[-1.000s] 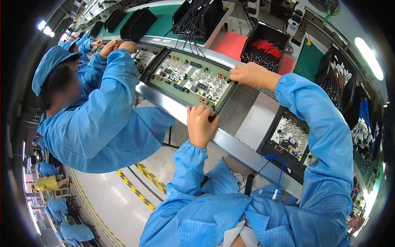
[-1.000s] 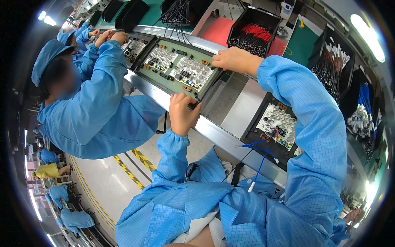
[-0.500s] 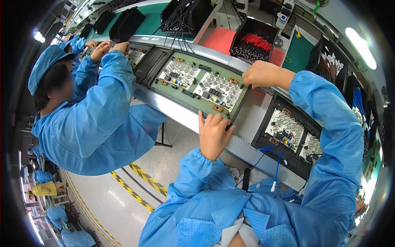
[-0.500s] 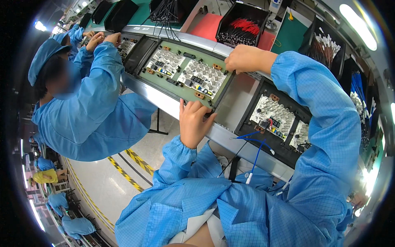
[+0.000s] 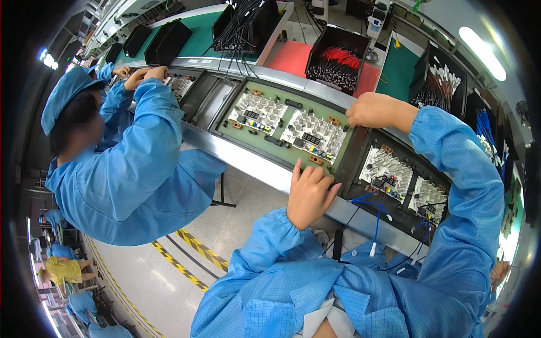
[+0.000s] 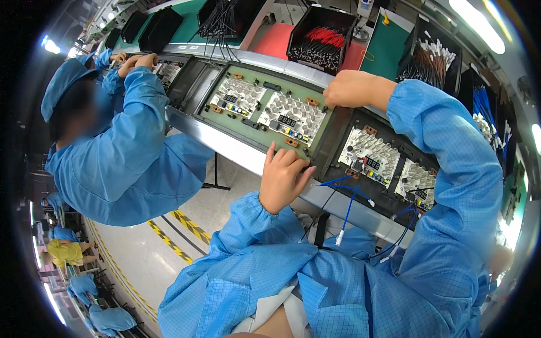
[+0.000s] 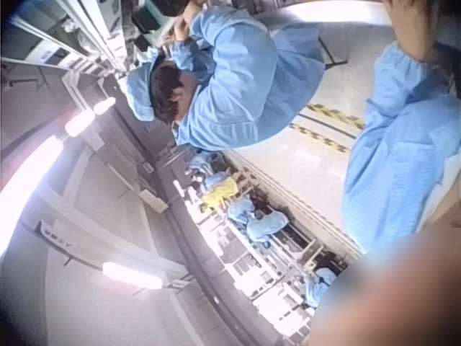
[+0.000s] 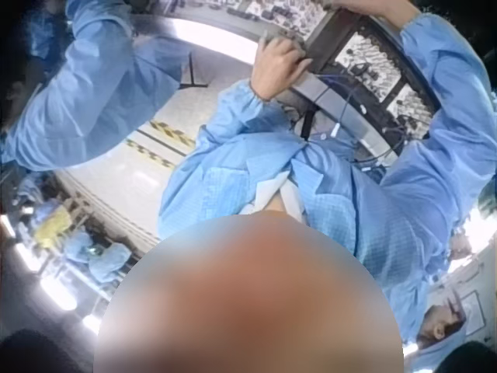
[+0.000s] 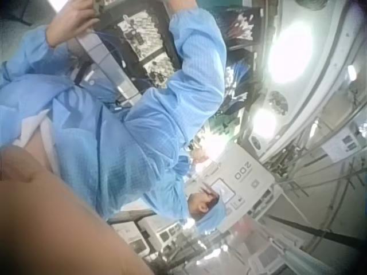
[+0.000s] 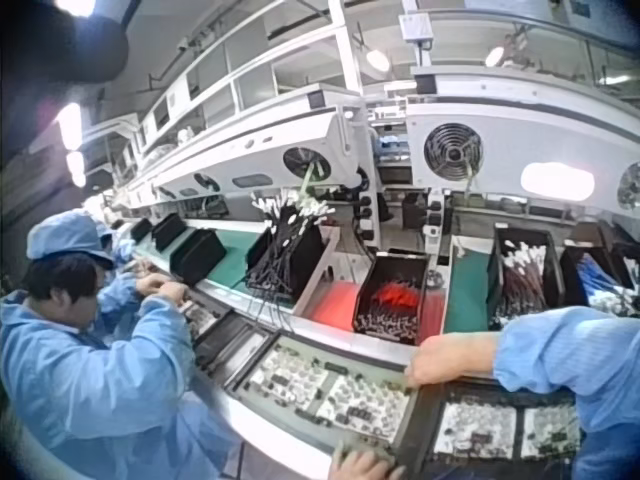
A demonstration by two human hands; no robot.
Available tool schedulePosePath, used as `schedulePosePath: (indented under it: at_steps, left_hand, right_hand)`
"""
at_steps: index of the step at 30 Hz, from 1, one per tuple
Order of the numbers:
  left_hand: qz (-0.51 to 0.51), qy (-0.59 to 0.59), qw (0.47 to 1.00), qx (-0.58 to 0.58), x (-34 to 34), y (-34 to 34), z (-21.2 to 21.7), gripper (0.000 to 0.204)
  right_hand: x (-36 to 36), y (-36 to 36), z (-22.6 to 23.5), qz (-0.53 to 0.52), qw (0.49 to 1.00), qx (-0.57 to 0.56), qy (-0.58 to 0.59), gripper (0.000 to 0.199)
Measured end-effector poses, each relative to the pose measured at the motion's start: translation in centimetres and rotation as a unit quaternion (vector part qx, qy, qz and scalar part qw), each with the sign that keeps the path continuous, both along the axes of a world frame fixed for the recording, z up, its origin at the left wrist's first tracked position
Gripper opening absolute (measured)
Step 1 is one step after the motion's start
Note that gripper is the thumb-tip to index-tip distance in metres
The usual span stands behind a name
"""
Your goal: Assembling electronics by connecting wire harnesses to circuit boards on a factory assembly line.
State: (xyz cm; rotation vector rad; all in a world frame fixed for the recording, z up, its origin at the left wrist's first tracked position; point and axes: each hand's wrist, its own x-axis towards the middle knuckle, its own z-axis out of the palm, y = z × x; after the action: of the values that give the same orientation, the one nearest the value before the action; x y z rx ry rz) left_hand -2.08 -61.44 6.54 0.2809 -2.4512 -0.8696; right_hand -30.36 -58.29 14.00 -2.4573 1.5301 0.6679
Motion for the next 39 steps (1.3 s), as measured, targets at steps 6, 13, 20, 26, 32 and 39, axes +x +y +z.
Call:
schedulePosePath:
  at_steps: [6,13,20,26,32,39]
  left_hand:
    - [-0.034,0.017,0.999,-0.003,0.3,-0.4,0.0,0.007]
    - [-0.072,0.024,0.997,-0.010,0.2,-0.7,0.3,0.006]
    - [-0.176,-0.012,0.984,0.040,0.3,-4.8,2.7,0.016]
    - [0.039,0.082,0.996,-0.005,-4.3,-19.7,9.4,0.015]
    - [0.148,0.080,0.985,0.046,-15.6,-38.2,5.5,0.025]
    - [0.322,-0.148,0.935,-0.024,-22.7,-41.7,3.6,0.045]
  right_hand:
    - [0.5,1.5,0.6,-0.014,0.999,-0.034,-0.022,0.010]
    - [0.6,2.2,0.6,-0.017,0.998,-0.055,-0.009,0.008]
    - [1.5,2.0,1.0,-0.043,0.997,-0.058,-0.018,0.007]
    - [0.7,3.5,1.0,-0.069,0.994,-0.074,-0.028,0.007]
    - [1.4,2.6,1.0,-0.046,0.993,-0.103,-0.034,0.005]
    - [1.9,4.9,3.2,-0.059,0.992,-0.108,-0.022,0.018]
